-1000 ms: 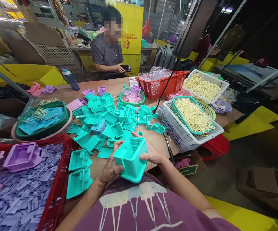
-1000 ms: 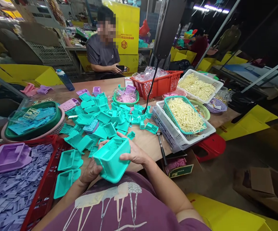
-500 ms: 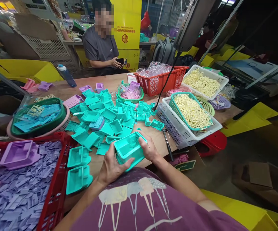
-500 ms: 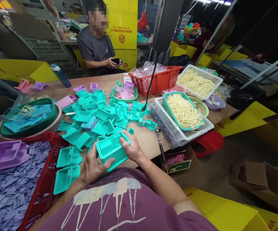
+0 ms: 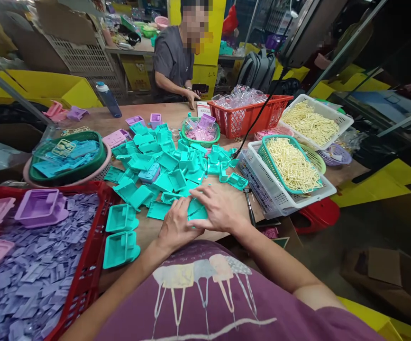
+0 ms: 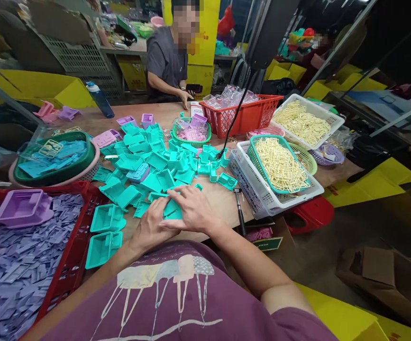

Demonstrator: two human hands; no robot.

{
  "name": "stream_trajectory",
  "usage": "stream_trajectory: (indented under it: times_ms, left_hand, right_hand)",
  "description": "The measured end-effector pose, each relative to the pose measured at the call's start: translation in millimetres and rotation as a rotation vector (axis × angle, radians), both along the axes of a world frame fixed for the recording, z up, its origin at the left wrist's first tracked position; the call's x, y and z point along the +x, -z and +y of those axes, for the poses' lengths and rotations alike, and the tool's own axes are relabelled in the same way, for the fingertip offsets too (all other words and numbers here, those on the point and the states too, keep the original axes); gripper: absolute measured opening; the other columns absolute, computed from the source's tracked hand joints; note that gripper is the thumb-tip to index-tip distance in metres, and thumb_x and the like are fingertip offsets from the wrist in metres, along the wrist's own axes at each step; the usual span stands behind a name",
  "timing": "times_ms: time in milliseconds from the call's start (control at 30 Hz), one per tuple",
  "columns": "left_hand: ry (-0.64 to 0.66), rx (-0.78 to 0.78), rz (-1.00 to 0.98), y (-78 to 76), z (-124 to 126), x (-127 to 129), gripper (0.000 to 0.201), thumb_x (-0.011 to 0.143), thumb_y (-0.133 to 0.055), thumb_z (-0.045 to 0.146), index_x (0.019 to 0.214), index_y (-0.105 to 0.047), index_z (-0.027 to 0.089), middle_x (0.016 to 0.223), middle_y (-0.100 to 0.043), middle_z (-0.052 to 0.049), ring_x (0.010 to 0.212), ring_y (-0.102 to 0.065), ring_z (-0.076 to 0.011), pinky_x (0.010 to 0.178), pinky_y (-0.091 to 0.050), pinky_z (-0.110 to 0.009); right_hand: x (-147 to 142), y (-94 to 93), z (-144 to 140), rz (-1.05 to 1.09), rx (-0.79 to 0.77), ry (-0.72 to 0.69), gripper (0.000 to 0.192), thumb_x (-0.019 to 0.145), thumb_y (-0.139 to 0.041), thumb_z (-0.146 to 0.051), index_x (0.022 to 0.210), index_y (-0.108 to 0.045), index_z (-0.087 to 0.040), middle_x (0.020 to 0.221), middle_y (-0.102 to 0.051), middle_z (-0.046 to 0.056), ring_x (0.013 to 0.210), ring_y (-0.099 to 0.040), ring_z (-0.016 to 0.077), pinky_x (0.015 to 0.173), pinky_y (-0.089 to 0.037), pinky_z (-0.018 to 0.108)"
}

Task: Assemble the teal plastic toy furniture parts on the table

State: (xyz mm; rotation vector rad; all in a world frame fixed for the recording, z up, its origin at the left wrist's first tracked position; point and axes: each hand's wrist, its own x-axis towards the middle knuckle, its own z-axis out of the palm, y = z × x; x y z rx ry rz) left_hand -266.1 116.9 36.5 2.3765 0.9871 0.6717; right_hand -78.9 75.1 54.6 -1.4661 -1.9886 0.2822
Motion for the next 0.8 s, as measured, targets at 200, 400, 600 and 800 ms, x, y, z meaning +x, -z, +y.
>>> stream_trajectory:
  times_ms: [200, 400, 600, 800]
  left_hand:
    - [-0.034, -0.226, -0.138, 16.7, 3.4, -7.7, 0.114, 0.059, -0.085, 0.051, 0.15, -0.025, 0.018, 0.145, -0.043, -0.02, 0.133, -0.048, -0.0377, 0.107, -0.046, -0.054]
    - [-0.034, -0.442, -0.009, 37.8, 0.1, -6.8, 0.085, 0.066, -0.077, 0.043, 0.137, -0.04, 0.016, 0.131, -0.056, -0.019, 0.126, -0.055, -0.0386, 0.102, -0.047, -0.055]
    - [-0.012, -0.366, 0.002, 36.7, -5.5, -4.5, 0.063, 0.067, -0.072, 0.037, 0.12, -0.046, 0.015, 0.107, -0.062, -0.013, 0.107, -0.062, -0.0351, 0.092, -0.053, -0.053]
    - [-0.006, -0.395, -0.047, 35.6, -3.8, -4.5, 0.064, 0.067, -0.075, 0.036, 0.121, -0.047, 0.016, 0.109, -0.064, -0.012, 0.102, -0.065, -0.0316, 0.087, -0.055, -0.047]
  right_hand:
    - [-5.3, 32.1, 5.3, 0.267, -0.152, 0.056, 0.071, 0.101, -0.016, -0.065, 0.119, -0.064, -0.015, 0.107, -0.066, 0.013, 0.101, -0.063, 0.025, 0.09, -0.051, 0.042]
    - [-20.6, 21.3, 0.5, -0.07, -0.184, -0.001, 0.091, 0.079, -0.056, -0.081, 0.14, -0.048, -0.014, 0.121, -0.061, 0.017, 0.113, -0.056, 0.0341, 0.1, -0.044, 0.052]
    - [-35.3, 19.6, 2.9, -0.128, -0.257, -0.025, 0.059, 0.09, -0.055, -0.066, 0.119, -0.056, -0.015, 0.103, -0.066, 0.013, 0.093, -0.063, 0.0269, 0.082, -0.05, 0.039]
    - [-29.4, 20.3, 7.9, -0.09, -0.261, -0.052, 0.057, 0.092, -0.054, -0.063, 0.123, -0.055, -0.015, 0.11, -0.065, 0.014, 0.101, -0.062, 0.0289, 0.085, -0.052, 0.043]
